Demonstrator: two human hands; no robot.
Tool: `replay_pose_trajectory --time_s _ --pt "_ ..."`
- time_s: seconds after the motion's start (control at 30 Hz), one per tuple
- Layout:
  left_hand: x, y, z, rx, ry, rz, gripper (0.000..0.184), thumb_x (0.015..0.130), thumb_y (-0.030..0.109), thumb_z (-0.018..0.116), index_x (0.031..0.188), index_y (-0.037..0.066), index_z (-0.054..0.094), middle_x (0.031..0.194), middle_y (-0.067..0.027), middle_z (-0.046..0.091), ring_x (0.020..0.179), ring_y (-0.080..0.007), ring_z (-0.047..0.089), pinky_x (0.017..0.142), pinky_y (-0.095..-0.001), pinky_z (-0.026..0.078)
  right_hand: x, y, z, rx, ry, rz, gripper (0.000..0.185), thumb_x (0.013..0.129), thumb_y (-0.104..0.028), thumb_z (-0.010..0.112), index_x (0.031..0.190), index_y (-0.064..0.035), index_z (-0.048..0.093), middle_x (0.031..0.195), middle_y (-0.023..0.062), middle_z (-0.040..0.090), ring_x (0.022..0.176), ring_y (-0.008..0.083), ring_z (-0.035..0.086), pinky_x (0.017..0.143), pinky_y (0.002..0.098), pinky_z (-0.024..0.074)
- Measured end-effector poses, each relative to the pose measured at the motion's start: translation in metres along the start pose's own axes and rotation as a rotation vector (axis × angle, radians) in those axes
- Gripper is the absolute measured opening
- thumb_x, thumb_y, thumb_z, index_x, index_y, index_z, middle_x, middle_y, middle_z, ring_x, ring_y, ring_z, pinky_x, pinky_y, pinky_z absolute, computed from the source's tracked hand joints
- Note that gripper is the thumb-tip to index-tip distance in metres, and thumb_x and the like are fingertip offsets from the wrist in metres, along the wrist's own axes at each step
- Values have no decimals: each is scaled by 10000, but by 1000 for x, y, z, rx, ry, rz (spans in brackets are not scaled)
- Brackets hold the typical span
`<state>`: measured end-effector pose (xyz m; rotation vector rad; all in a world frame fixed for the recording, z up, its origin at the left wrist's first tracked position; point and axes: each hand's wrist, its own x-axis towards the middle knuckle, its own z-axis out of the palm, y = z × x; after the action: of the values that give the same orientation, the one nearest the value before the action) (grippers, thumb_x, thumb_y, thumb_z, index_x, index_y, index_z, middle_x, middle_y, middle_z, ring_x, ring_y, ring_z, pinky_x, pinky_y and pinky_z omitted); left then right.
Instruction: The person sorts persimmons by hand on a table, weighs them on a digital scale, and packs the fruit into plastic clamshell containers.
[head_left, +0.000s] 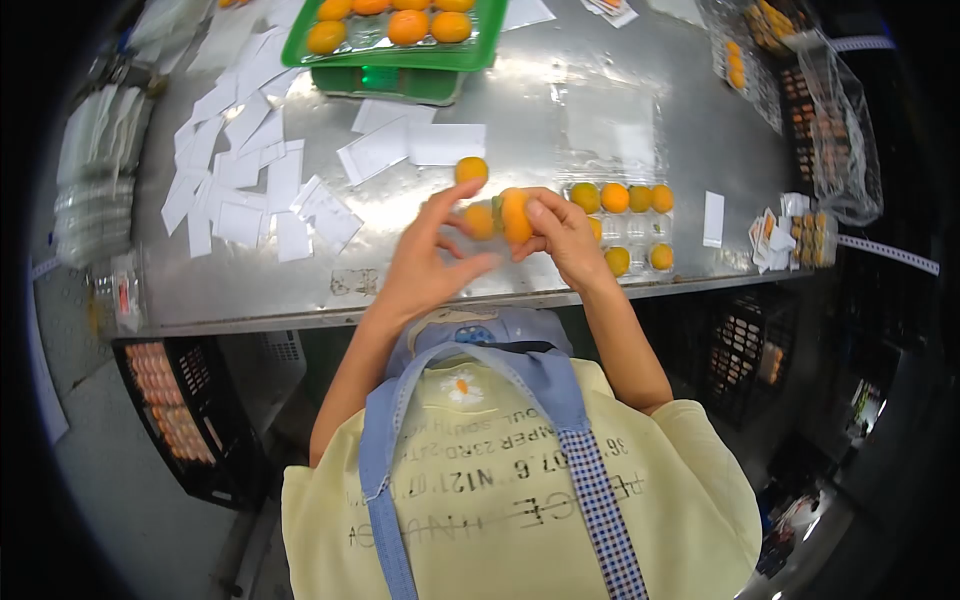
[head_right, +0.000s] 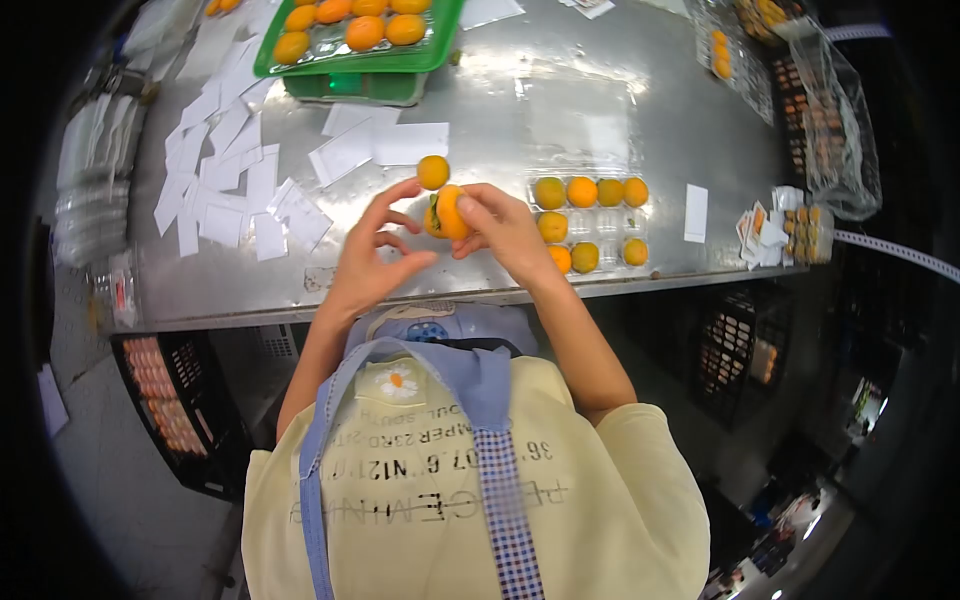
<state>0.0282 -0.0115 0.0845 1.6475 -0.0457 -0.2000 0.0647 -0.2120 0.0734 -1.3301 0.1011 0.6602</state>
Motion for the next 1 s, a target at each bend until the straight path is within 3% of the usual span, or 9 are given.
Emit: replay_pose_trajectory --time_s 0.07,0.27,0.37,0.57,0.67,0.77,0.8,0.9,1.0 --pt "2 -4 3 -3 -51 49 606 728 61 728 1290 82 502 1213 -62 548 901 -132 557 675 -226 488 4 0 14 -66 -30 -28 380 941 -266 542 1167 39 519 941 111 608 742 159 626 617 266 548" --pt "-5 -10 -5 -7 59 40 525 730 45 723 1226 74 555 1173 -57 566 914 -135 553 673 -230 491 6 3 32 -129 -68 -60 376 883 -187 637 1159 44 527 968 104 601 800 152 619 623 251 532" --pt "-7 -15 -5 6 123 75 556 693 66 745 1215 75 552 1112 -78 590 847 -161 588 656 -261 492 12 8 36 -151 -62 -46 402 849 -158 671 1161 50 525 977 104 607 819 139 610 657 249 520" --pt "-8 -17 -8 -31 176 93 559 702 22 737 1224 50 541 1127 -101 581 894 -172 592 689 -262 504 19 13 40 -321 -37 -132 416 864 -168 645 1206 33 520 970 77 621 809 127 610 721 256 515" --pt "-7 -42 -15 -449 108 9 490 823 143 656 1272 35 493 1150 -121 570 899 -197 588 741 -300 497 26 10 31 -340 -115 -44 441 835 -173 681 1211 11 541 951 62 617 814 127 608 719 250 513" --pt "-8 -42 -37 -1182 -100 -150 519 922 228 473 1375 -1 366 1244 -158 531 1079 -217 554 871 -332 469 23 -5 38 -365 -70 -96 446 809 -170 709 1205 -21 566 924 41 613 795 114 602 700 234 507" --pt "-7 -41 -36 -1144 -52 -198 495 937 334 386 1339 45 393 1166 -147 560 893 -236 571 794 -383 469 24 -7 40 -460 -40 -160 450 760 -139 747 1172 -43 594 939 36 605 777 102 583 654 212 494" --pt "-7 -46 -38 -1277 -64 -160 464 940 325 394 1314 50 395 1200 -140 535 987 -241 564 814 -378 469 28 -21 57 -643 -39 -458 488 706 -123 778 1154 -42 604 987 47 599 784 94 561 638 209 480" --pt "-4 -48 -38 -1197 -47 -121 440 946 346 385 1281 61 403 1271 -136 493 1101 -243 534 874 -385 452 35 -33 75 -879 -54 -595 482 656 -146 784 1098 -61 613 983 75 607 821 166 590 657 271 487"
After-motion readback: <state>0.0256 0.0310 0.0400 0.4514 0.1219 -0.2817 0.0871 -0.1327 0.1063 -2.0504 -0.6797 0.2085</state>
